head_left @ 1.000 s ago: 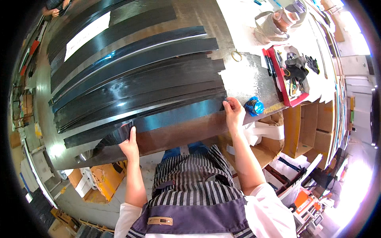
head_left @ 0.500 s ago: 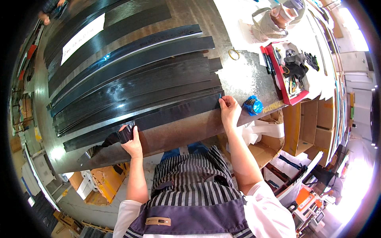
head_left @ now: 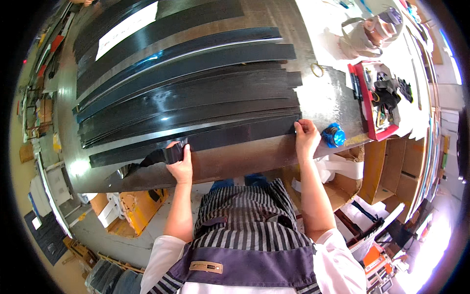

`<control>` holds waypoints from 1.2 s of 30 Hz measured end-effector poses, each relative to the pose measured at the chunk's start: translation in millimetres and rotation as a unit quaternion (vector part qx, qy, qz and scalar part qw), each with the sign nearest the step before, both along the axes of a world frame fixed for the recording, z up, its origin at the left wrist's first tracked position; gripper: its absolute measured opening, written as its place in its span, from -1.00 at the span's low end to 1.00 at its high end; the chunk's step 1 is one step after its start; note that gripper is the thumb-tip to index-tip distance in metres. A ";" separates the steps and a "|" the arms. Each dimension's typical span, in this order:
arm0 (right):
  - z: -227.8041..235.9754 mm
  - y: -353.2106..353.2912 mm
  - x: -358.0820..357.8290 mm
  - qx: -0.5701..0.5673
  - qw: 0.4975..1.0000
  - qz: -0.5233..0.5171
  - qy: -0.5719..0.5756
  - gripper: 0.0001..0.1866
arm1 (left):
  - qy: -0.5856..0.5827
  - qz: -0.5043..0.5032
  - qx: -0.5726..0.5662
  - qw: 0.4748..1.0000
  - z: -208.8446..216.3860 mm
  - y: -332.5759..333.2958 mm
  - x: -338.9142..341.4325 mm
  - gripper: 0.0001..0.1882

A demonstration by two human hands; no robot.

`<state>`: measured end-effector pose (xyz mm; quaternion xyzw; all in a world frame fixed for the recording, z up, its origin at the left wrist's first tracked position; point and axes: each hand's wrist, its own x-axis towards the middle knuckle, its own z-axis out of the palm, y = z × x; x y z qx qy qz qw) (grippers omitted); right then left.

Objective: The person applies blue tape to the edges of long, dark metal sheets on a workbench. They then place white paper strips over the taped areas and smooth them down. The person repeats this process for multiple sheets, handling them one at a time.

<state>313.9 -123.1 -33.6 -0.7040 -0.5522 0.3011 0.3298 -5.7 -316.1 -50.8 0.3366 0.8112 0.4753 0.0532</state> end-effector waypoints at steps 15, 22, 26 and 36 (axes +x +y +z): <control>0.4 -0.9 2.8 0.013 0.999 0.022 -0.038 -0.88 | 0.000 0.001 0.014 1.000 1.2 4.3 2.4 -0.70; 13.9 3.2 -7.3 0.138 0.936 0.218 -0.241 -0.82 | -0.024 -0.008 0.015 1.000 -10.5 -1.6 -1.6 -0.68; 14.8 4.2 -11.2 0.061 0.947 0.243 -0.203 -0.76 | -0.005 0.000 0.015 1.000 -6.9 0.3 0.0 -0.67; 33.3 -8.7 -36.2 0.049 0.901 0.205 -0.379 -0.28 | 0.034 0.008 -0.009 0.999 -2.5 0.6 -1.0 -0.67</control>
